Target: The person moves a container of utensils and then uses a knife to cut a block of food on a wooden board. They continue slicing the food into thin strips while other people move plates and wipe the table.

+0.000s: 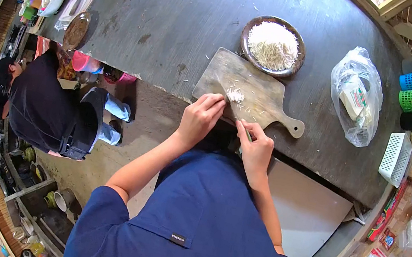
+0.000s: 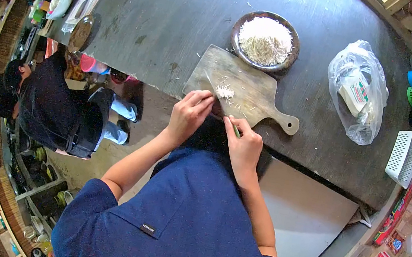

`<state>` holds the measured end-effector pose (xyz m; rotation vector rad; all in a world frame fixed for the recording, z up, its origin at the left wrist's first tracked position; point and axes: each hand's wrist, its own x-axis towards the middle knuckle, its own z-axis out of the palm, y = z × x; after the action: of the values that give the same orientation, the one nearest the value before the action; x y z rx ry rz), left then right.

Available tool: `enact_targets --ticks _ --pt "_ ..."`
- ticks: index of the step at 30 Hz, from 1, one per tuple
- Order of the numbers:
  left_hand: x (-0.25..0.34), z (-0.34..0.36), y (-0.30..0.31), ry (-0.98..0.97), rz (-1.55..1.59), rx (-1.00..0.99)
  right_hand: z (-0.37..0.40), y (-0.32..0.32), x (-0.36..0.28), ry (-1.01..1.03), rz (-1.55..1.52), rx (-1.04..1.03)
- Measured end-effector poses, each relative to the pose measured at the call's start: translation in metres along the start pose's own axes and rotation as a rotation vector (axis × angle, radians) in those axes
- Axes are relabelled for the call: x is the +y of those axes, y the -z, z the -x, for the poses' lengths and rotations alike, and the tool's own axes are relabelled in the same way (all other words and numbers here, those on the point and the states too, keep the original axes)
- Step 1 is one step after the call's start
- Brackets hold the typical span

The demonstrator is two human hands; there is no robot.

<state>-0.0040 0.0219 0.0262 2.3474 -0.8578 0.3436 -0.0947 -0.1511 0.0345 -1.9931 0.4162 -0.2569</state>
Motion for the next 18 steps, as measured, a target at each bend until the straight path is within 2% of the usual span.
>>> enact_targets --ticks 5,7,11,13,18 --pt "-0.001 0.002 0.0 0.016 0.003 -0.031 0.01 0.014 -0.015 -0.062 0.057 -0.053" --pt "0.001 0.001 0.0 0.026 0.001 -0.012 0.013 0.01 -0.009 0.008 0.082 -0.023" --pt "0.002 0.001 0.0 0.007 -0.006 -0.027 0.006 0.0 0.0 -0.037 0.09 -0.023" --pt "0.002 -0.001 0.002 -0.036 -0.077 -0.051 0.002 -0.003 0.001 0.064 0.082 0.019" --pt "-0.001 0.003 0.001 -0.033 -0.068 -0.055 0.012 0.015 -0.015 0.006 0.103 -0.01"
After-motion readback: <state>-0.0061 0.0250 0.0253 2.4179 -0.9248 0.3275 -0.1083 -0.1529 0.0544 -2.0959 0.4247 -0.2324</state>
